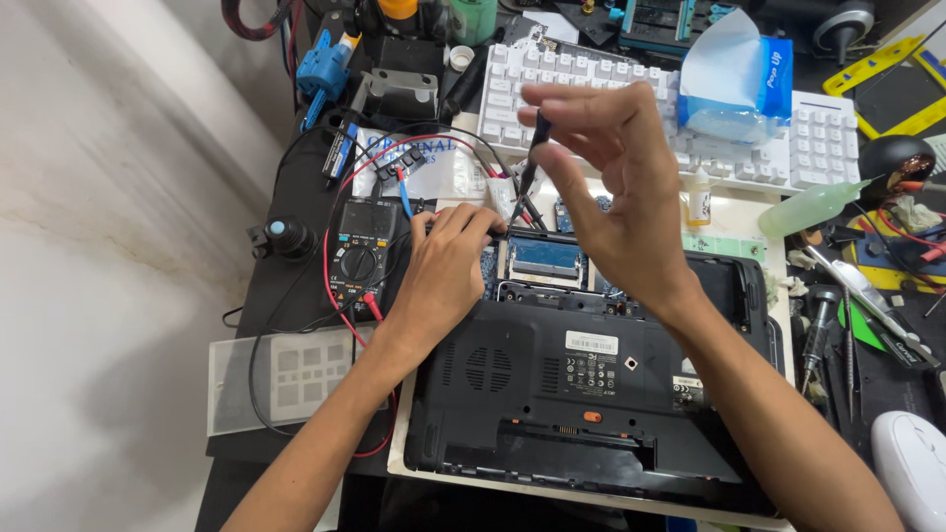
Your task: The person repairs a laptop by disassembling the internal casing and handling components with a screwdriver.
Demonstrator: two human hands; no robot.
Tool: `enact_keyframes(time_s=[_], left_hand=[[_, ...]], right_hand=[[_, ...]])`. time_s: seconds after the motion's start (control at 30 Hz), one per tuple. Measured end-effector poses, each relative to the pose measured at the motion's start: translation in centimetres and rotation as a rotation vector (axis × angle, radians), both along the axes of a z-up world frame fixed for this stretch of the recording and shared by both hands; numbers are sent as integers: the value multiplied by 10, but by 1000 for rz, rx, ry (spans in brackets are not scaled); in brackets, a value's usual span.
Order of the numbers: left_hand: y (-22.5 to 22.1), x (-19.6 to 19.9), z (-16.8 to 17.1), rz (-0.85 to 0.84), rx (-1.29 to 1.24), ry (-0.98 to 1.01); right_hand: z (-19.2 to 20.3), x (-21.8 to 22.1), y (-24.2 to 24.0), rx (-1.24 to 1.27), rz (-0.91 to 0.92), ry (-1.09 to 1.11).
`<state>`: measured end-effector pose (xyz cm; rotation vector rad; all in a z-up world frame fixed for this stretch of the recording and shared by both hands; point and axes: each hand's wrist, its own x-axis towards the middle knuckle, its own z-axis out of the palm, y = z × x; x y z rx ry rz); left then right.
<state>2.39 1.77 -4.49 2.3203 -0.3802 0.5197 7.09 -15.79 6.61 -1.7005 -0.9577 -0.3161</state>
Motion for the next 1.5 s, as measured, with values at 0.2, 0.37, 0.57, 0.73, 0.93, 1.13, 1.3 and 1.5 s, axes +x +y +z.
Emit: enact_keyframes(time_s=[0.2,0.37,0.57,0.73,0.93,1.13,1.3,1.5], left_hand=[[0,-1,-1,1,-4,-1],[1,0,-3,8,3,-8],[1,-1,-1,-4,-7,-26],[4,-5,11,-69,-143,-61],[1,-10,31,-56,-266,-7],[-2,-20,50,-38,-247,40],[-6,-26,58,-43,-270,39],[-5,-30,63,-36,-259,24]], right_hand=[[-7,3,-4,33,-38,26],[-14,2,-7,32,-32,122],[-20,7,-9,-7,22,-34],[-24,7,-14,25,-11,-44],[-28,23,-32,284,21,260],[-39,31,-40,393,66,441],[-44,38,-41,473,114,558],[-50,45,-39,474,98,653]])
